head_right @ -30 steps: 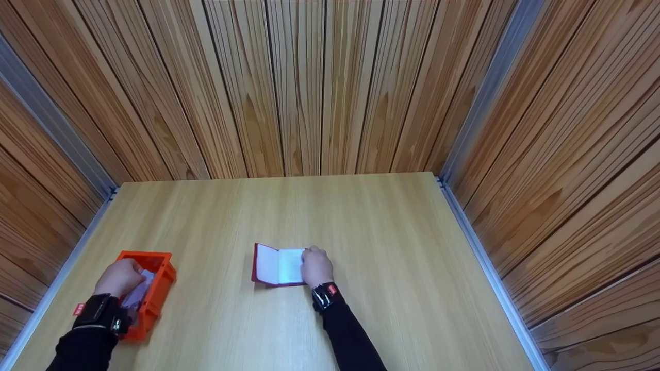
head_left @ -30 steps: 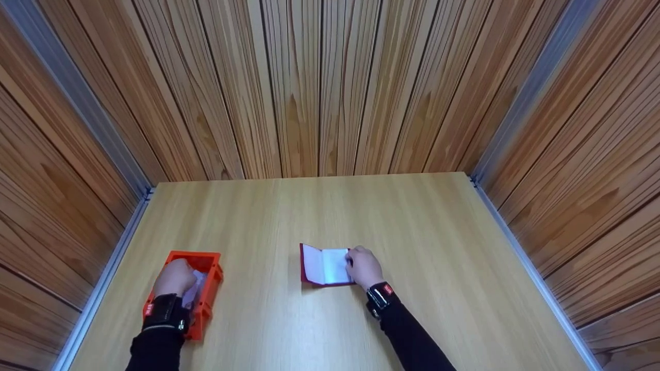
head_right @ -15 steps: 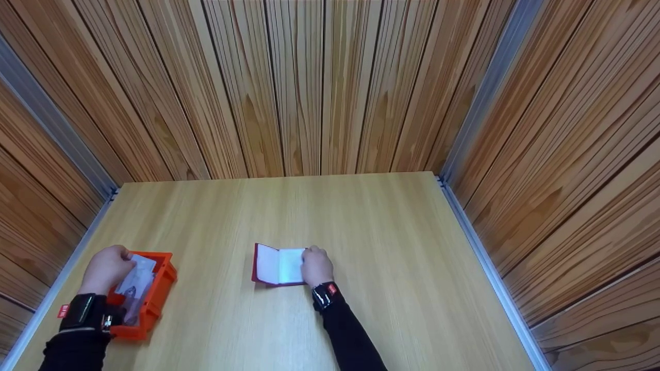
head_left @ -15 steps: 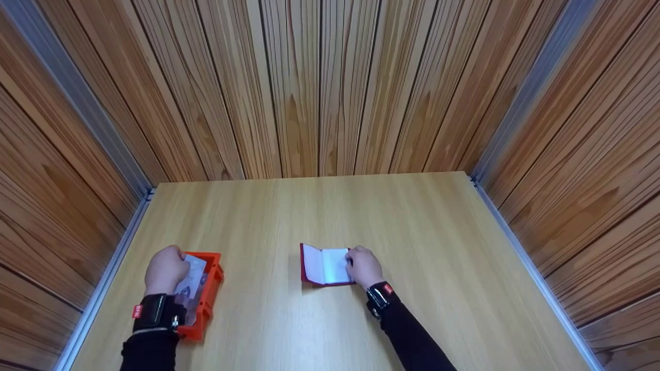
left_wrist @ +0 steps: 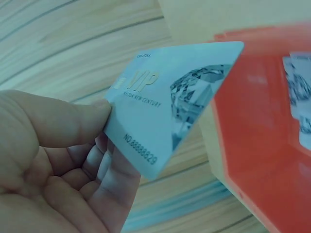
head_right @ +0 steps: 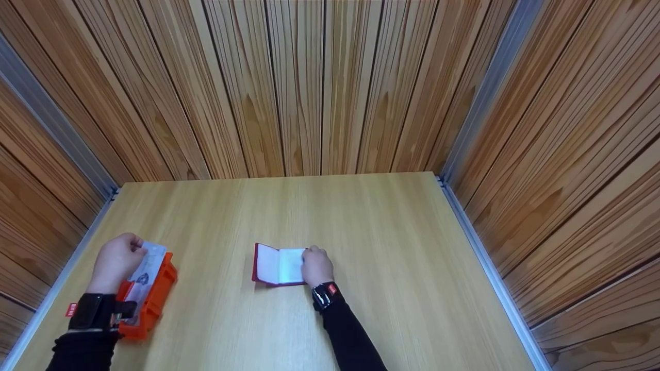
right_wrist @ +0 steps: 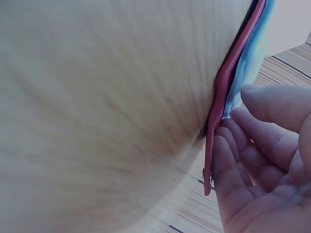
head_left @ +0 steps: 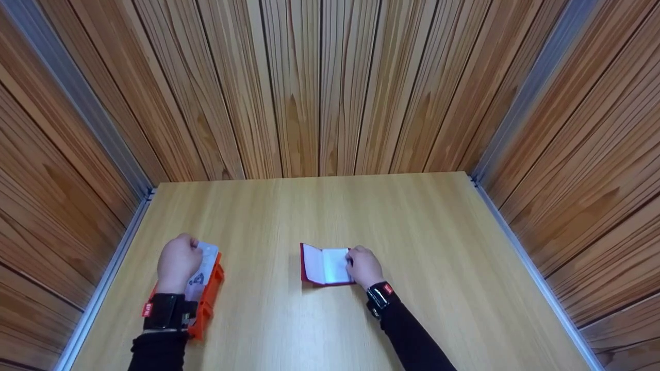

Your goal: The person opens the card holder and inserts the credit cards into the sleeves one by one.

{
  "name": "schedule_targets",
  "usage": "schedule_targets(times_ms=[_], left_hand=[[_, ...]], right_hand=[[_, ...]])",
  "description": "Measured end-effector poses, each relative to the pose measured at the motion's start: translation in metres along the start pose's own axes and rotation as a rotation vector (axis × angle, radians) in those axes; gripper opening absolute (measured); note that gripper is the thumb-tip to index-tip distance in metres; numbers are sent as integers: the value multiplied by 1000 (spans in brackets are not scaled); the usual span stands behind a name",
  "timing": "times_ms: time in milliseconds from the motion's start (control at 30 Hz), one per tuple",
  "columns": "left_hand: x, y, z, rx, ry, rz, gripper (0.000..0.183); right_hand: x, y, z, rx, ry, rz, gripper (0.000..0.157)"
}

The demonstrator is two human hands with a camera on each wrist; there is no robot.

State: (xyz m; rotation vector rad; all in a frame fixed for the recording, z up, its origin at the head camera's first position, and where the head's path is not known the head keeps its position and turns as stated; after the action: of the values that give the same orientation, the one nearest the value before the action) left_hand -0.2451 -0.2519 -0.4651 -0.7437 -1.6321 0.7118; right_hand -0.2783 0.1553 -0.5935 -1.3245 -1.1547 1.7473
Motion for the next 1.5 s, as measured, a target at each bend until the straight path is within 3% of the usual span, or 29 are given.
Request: schedule_targets(times_ms=[300, 667, 1033, 1267, 1500], left_hand=[[28, 19, 1, 91, 144, -5, 14], [59, 64, 11, 37, 204, -133, 10], [83, 115, 15, -31, 203, -355, 8], [97, 144, 20, -63, 234, -411, 8], [103, 164, 25, -110, 189, -450, 8]], right_hand=[[0, 1, 0, 8, -6, 8, 12], [1, 1, 0, -20, 21, 21, 14], [1, 2, 1, -11, 6, 10, 14], [0, 0, 0, 2, 0, 5, 13], [-3, -1, -2, 1, 15, 25, 15]])
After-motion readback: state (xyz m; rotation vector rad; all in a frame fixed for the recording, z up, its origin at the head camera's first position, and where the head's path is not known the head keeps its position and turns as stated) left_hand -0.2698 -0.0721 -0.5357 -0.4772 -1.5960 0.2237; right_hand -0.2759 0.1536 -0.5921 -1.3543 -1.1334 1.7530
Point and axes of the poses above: each hand's wrist, its own z-axis towards the middle knuckle, its own y-axis out of the palm, x = y × z, the point moved 4 cm from there along z, towards the middle knuckle, and after that the axes turned 11 degrees about -x, right-handed, at the moved point
